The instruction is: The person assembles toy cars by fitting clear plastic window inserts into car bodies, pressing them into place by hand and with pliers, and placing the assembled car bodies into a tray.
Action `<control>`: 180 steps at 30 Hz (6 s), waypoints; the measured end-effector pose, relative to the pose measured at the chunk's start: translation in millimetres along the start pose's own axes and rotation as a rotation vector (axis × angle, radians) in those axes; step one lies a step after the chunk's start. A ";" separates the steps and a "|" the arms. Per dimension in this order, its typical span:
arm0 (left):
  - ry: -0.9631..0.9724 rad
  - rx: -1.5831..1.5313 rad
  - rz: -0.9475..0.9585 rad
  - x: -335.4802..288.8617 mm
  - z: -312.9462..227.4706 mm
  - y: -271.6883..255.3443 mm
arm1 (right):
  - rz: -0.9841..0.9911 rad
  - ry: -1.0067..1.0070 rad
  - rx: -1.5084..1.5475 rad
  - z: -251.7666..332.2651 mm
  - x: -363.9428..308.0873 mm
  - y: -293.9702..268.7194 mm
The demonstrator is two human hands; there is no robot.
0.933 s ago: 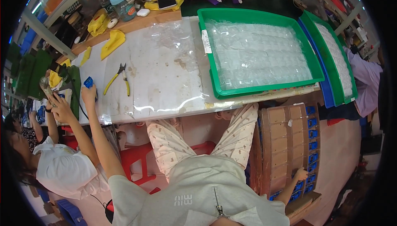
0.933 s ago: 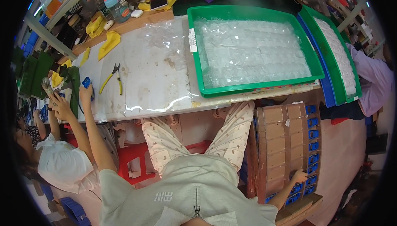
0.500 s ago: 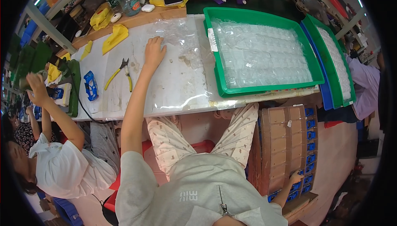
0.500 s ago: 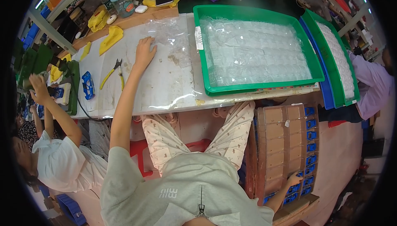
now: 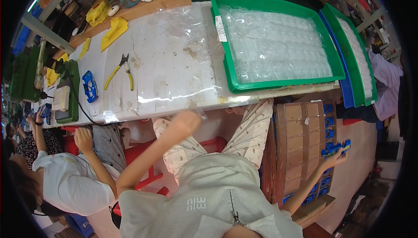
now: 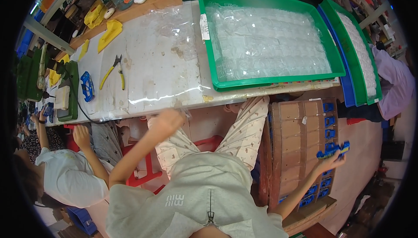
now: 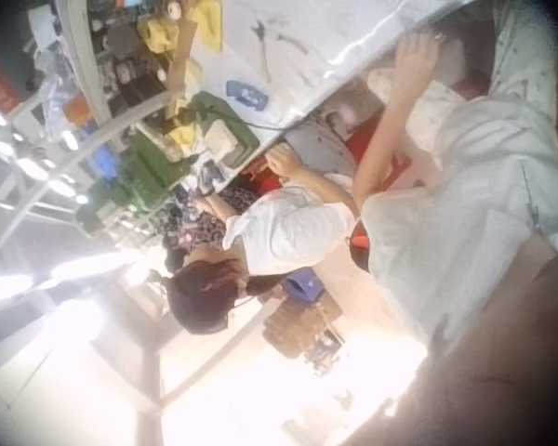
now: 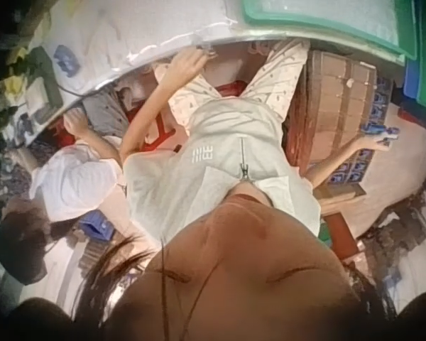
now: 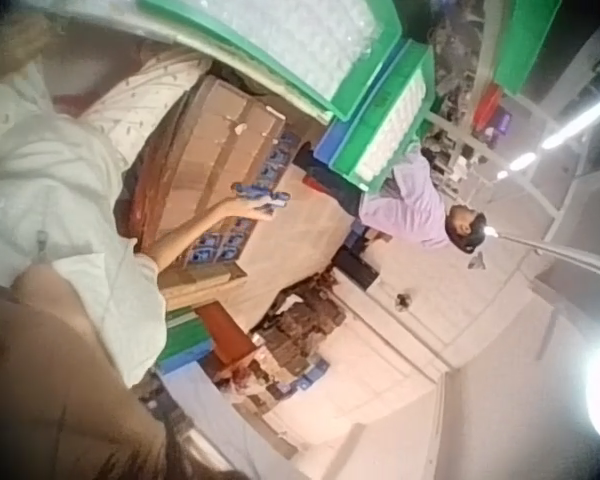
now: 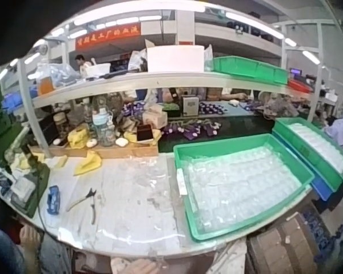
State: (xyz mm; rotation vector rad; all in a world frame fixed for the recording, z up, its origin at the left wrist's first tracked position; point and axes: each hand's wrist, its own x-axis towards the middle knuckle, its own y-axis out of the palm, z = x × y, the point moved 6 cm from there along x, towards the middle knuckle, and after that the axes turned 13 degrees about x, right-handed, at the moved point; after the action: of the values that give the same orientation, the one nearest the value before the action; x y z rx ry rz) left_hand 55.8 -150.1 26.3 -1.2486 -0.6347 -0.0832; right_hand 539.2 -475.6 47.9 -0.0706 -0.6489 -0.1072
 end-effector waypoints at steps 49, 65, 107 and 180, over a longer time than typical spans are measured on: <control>-0.249 -0.307 -0.261 -12.7 -52.3 -54.9 | 1.596 1.278 1.319 190.6 -270.6 221.3; -1.022 -1.510 -0.253 -31.8 -28.0 -18.0 | 1.665 1.325 1.354 198.2 -281.2 214.2; 0.000 -0.287 0.333 -35.4 -70.3 8.4 | 1.348 1.348 1.023 188.5 -279.3 205.8; -0.376 -0.115 -0.078 0.4 -7.2 -39.2 | 1.205 -0.152 0.824 221.8 -369.6 251.9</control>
State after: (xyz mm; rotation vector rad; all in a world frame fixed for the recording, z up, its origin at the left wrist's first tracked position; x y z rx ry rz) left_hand 43.5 -169.7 58.8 -1.3630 -1.0156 0.0525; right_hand 144.4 -175.1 -8.0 0.3331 -0.6688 1.3324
